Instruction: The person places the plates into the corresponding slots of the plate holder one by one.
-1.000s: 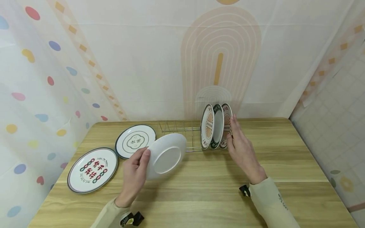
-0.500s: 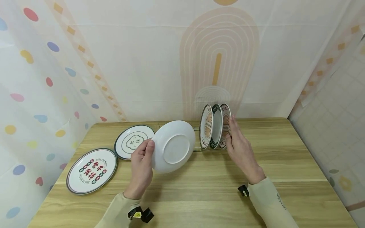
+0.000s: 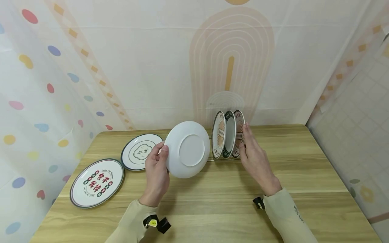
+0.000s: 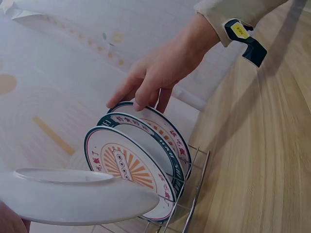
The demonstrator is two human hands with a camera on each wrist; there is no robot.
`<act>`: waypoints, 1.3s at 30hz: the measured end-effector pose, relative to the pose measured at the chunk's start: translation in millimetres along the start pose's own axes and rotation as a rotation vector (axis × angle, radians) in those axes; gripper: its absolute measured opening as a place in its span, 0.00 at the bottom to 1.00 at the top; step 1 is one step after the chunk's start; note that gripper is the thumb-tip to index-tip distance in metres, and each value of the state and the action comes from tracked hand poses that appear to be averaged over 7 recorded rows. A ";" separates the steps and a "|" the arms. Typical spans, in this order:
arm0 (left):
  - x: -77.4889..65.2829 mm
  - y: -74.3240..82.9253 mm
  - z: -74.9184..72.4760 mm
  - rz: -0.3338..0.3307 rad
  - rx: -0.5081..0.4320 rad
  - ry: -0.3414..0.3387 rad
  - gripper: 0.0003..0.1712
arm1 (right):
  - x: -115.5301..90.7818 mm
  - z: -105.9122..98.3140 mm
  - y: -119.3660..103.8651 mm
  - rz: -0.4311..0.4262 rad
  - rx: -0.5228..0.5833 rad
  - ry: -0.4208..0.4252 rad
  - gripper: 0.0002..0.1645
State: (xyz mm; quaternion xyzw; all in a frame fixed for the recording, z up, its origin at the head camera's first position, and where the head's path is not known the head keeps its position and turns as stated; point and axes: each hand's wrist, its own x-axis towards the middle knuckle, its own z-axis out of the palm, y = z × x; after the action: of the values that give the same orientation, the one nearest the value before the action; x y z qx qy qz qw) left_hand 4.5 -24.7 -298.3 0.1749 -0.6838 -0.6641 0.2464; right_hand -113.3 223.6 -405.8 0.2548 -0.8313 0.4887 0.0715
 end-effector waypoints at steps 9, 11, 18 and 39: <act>4.2 -2.4 8.7 -0.071 -0.102 -0.025 0.13 | 0.6 2.0 -1.5 -0.004 0.000 0.010 0.43; 4.9 -3.4 11.4 -0.077 -0.120 -0.024 0.12 | 0.7 1.9 -2.3 -0.002 0.004 0.012 0.44; 6.8 -8.4 20.3 -0.083 -0.137 -0.001 0.12 | 0.7 2.6 -1.5 -0.012 0.001 0.017 0.44; 6.1 -47.6 50.0 0.084 0.097 0.014 0.15 | 0.9 1.7 -2.2 -0.007 -0.014 0.024 0.45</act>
State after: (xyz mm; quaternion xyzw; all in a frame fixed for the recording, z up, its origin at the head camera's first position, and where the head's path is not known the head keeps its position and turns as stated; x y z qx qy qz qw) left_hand -33.2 10.2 -344.8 0.1624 -0.7202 -0.6179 0.2703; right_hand -112.8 221.0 -404.6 0.2512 -0.8330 0.4857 0.0847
